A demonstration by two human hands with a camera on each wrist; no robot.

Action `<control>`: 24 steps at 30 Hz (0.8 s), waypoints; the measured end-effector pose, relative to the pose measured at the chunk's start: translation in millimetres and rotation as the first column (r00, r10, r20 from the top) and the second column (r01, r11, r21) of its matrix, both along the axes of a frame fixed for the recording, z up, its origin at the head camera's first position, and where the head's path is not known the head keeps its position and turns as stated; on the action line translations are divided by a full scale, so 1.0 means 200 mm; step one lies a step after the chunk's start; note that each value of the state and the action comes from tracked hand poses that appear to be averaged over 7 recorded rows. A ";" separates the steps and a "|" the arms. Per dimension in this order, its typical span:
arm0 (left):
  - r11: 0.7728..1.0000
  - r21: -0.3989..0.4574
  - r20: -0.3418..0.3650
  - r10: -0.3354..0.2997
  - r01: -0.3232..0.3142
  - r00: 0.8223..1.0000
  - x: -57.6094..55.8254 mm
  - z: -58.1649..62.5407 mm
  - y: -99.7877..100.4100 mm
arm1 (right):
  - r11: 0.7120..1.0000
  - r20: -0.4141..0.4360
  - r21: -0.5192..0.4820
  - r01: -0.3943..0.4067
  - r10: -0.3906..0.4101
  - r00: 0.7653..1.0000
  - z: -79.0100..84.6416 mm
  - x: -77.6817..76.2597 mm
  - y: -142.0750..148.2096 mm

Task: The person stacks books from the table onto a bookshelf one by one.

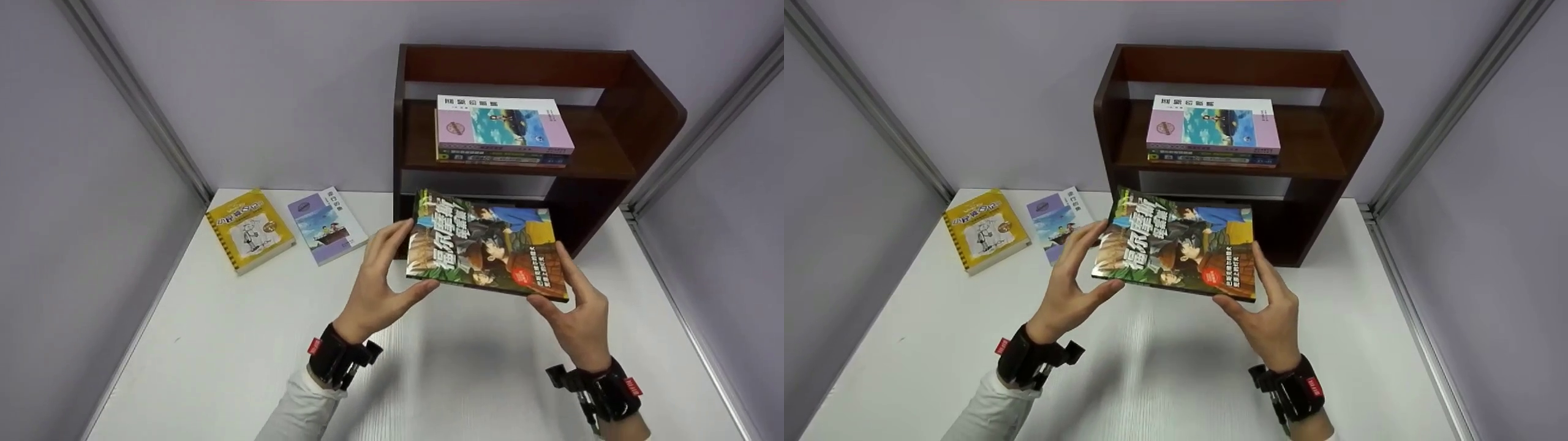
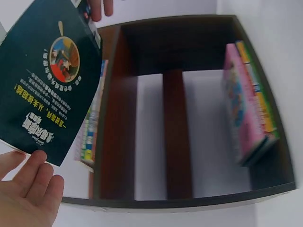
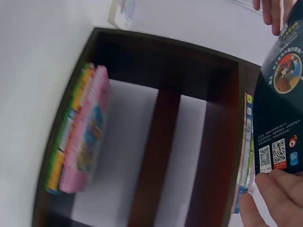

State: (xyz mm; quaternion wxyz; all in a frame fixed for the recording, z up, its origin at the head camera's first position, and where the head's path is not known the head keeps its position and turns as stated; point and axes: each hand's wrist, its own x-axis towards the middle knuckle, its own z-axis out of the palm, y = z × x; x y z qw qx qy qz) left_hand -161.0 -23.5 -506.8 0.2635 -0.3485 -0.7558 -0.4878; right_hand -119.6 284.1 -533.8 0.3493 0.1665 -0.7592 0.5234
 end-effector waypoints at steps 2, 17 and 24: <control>1.000 -0.019 -0.040 0.010 -0.011 0.999 -0.03 0.05 0.02 | 1.000 -0.021 0.019 0.011 -0.010 1.000 0.04 -0.03 0.03; 0.988 -0.151 -0.001 0.023 -0.023 1.000 -0.23 0.31 0.16 | 0.983 -0.009 0.155 0.097 -0.097 0.995 0.42 -0.27 0.18; 0.969 -0.234 0.013 0.080 -0.075 0.997 -0.36 0.39 0.21 | 0.970 0.111 0.227 0.087 -0.115 0.987 0.51 -0.40 0.24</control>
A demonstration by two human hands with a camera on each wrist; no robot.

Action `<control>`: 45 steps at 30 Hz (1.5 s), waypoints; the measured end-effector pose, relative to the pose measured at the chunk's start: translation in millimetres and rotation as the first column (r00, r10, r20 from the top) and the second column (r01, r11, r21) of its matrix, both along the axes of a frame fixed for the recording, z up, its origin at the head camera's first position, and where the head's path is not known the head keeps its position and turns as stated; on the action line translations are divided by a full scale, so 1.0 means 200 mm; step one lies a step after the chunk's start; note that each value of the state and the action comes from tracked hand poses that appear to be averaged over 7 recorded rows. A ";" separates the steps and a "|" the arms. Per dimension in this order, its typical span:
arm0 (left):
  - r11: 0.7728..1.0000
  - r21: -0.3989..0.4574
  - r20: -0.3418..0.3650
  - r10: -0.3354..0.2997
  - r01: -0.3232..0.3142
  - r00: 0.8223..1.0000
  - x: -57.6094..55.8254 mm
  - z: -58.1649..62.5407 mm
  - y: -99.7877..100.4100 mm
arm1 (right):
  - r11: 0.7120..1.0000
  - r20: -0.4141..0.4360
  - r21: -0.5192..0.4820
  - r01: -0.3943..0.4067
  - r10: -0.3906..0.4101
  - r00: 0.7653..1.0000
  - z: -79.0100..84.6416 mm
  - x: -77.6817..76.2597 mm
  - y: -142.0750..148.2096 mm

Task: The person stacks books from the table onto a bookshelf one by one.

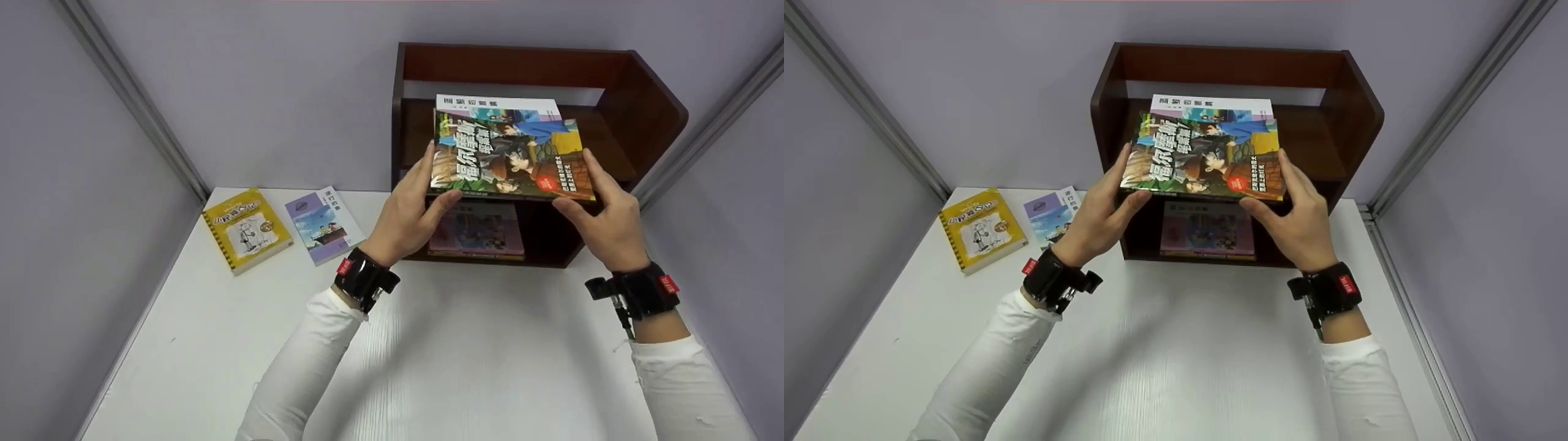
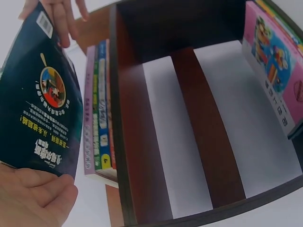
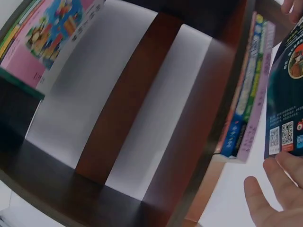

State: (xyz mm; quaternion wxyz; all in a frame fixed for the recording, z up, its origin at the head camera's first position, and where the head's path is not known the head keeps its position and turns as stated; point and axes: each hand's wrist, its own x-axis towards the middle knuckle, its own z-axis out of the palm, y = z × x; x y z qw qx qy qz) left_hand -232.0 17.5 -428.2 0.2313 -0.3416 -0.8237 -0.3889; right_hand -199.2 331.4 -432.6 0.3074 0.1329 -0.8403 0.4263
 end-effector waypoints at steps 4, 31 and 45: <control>0.999 -0.025 0.034 0.035 -0.034 0.999 -0.07 0.02 0.01 | 1.000 0.032 0.030 -0.002 0.001 0.999 0.01 -0.08 0.00; 0.968 -0.144 0.090 0.219 -0.205 0.971 -0.26 0.05 0.04 | 0.970 0.009 0.203 0.138 -0.142 0.990 0.02 -0.28 0.02; 0.961 -0.020 0.007 0.275 -0.274 0.962 -0.18 0.02 0.03 | 0.954 -0.077 0.223 0.202 -0.189 0.979 0.01 -0.22 -0.01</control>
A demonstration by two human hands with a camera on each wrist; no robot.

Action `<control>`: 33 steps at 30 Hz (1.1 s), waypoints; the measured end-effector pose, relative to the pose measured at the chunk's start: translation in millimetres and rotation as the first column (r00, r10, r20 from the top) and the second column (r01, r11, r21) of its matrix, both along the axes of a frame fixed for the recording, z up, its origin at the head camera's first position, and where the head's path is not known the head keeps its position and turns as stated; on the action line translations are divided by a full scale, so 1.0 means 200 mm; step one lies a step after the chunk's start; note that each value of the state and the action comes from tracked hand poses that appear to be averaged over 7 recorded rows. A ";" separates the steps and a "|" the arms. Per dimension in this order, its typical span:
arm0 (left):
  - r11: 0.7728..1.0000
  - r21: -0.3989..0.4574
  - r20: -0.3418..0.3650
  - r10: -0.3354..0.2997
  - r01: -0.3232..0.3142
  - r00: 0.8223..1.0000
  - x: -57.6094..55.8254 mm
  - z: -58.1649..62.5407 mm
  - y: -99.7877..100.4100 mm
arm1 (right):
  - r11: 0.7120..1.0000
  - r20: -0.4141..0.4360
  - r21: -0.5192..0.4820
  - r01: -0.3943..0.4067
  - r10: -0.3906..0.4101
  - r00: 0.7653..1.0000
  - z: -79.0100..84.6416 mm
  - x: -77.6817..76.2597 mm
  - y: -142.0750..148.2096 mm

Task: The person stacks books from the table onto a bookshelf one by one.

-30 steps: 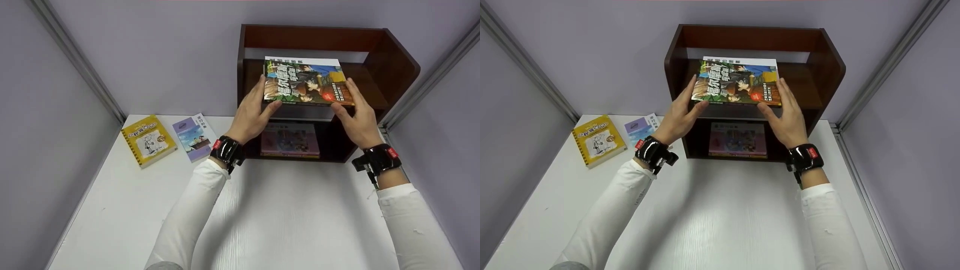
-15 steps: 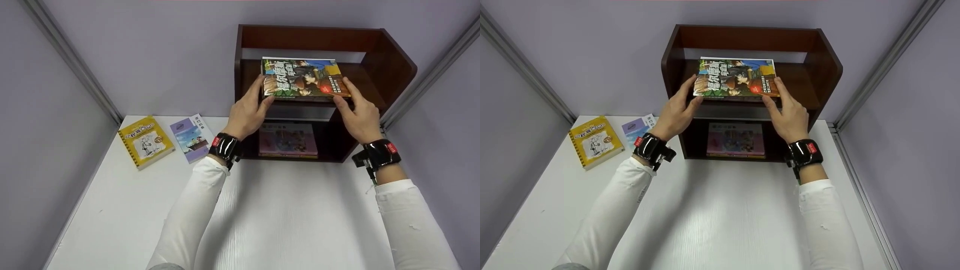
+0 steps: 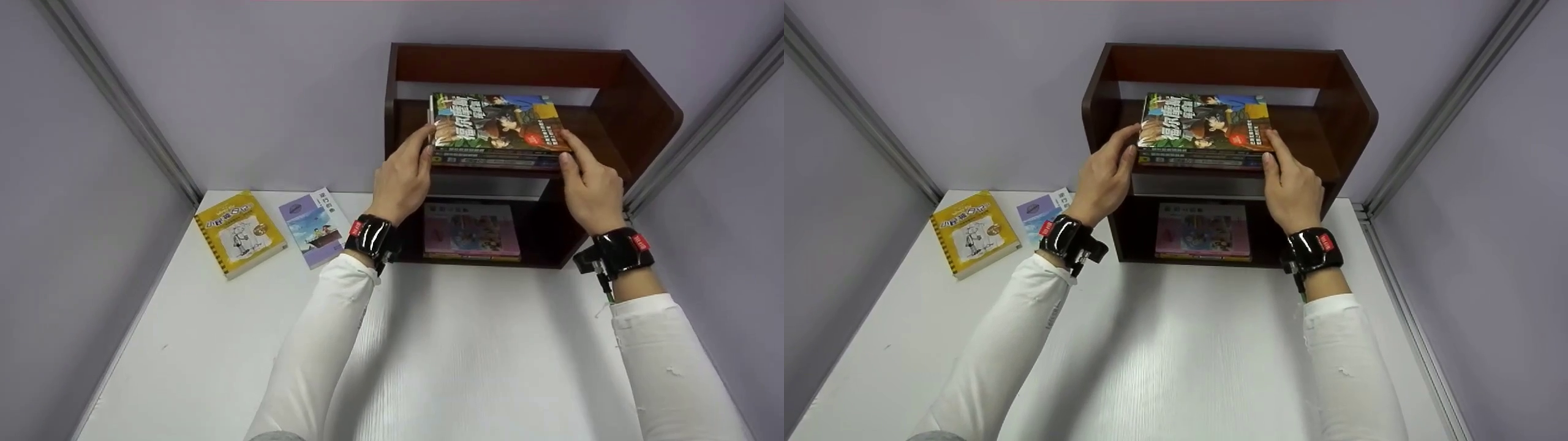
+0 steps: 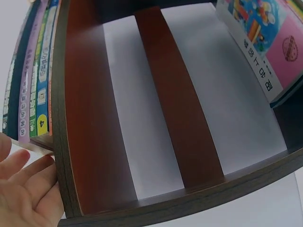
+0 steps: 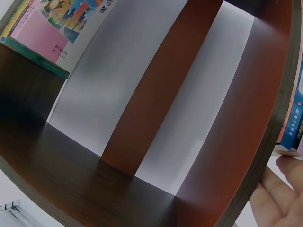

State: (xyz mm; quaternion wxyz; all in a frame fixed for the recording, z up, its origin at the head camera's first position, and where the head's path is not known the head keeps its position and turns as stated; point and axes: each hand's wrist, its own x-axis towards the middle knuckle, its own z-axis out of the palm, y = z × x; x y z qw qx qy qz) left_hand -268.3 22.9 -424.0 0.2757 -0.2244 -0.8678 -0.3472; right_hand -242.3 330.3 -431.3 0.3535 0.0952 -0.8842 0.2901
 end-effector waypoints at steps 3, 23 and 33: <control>1.000 -0.002 -0.032 0.005 -0.006 0.999 0.00 0.00 0.01 | 0.999 -0.002 0.020 0.025 -0.025 1.000 0.01 0.00 -0.01; 0.983 -0.005 -0.101 0.180 -0.181 0.979 -0.02 -0.04 0.07 | 0.995 0.010 0.030 0.095 -0.095 0.995 -0.03 -0.01 0.00; 0.981 -0.009 -0.096 0.192 -0.193 0.977 -0.01 -0.04 0.08 | 0.991 0.020 0.044 0.124 -0.125 0.992 -0.02 0.00 0.00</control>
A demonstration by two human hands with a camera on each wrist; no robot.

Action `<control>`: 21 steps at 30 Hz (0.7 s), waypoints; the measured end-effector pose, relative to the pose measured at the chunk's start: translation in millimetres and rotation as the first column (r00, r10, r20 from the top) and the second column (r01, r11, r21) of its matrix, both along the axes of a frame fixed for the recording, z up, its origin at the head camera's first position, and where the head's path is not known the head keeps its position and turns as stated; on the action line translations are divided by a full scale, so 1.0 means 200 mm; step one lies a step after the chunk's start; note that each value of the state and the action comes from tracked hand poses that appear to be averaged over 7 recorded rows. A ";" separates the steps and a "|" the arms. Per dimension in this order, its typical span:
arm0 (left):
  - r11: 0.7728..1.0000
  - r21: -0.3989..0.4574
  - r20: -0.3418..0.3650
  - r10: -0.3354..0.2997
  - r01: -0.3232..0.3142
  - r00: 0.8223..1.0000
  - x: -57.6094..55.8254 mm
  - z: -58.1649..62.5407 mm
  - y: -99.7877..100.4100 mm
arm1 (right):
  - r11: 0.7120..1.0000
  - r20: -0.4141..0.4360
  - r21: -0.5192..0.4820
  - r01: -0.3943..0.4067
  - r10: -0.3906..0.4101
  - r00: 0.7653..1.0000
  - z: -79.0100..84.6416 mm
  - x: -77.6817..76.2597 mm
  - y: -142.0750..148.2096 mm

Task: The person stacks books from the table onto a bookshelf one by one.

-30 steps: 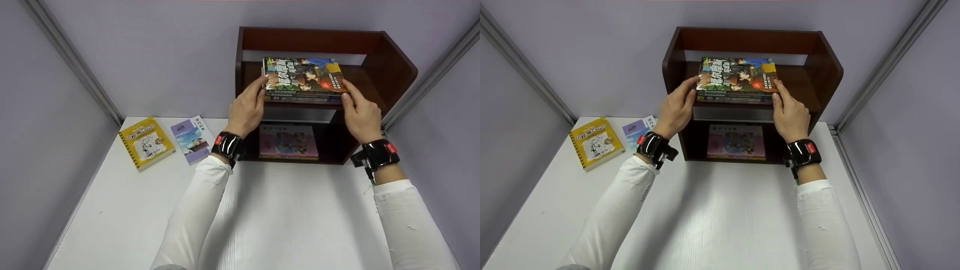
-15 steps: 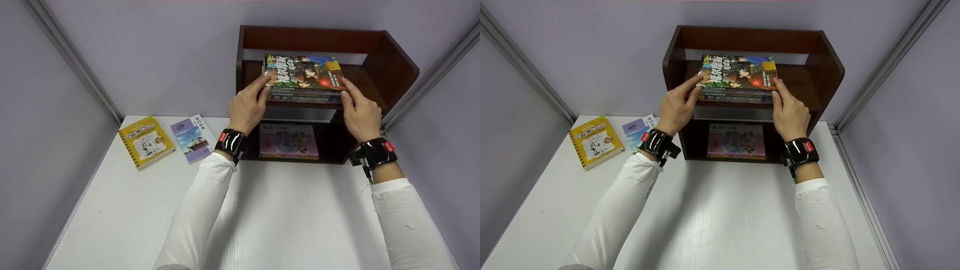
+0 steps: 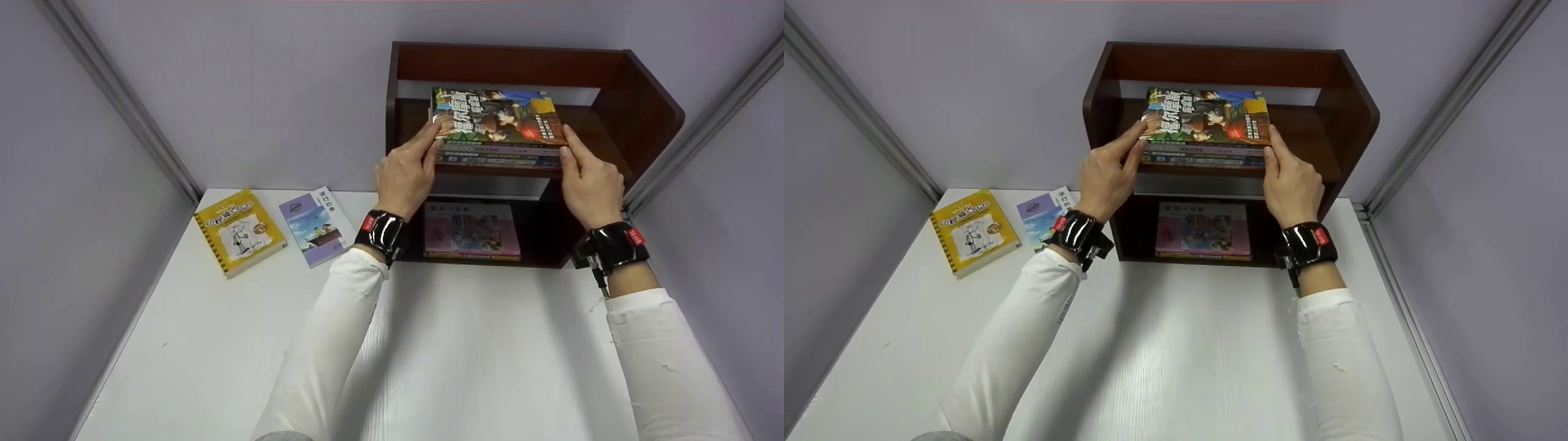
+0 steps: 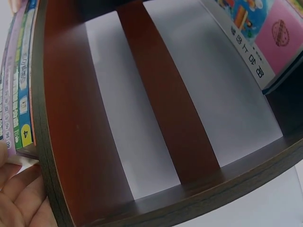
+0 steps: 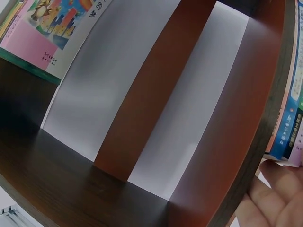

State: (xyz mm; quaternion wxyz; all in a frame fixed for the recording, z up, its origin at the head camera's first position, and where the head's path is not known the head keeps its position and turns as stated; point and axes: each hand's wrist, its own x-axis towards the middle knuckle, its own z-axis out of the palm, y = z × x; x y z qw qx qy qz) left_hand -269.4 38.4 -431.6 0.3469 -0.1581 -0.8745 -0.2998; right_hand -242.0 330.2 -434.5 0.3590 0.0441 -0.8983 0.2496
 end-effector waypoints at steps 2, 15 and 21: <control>1.000 -0.004 0.000 0.003 -0.003 1.000 0.00 0.00 0.00 | 1.000 -0.004 0.000 -0.002 0.002 1.000 0.00 0.00 0.00; 0.999 -0.029 -0.002 0.030 -0.030 1.000 0.00 0.00 0.00 | 1.000 -0.039 0.007 0.011 -0.011 0.999 -0.02 -0.02 0.01; 0.999 -0.047 -0.033 0.011 -0.012 0.999 -0.01 -0.02 0.00 | 1.000 -0.020 0.014 0.010 -0.009 1.000 -0.01 0.00 0.00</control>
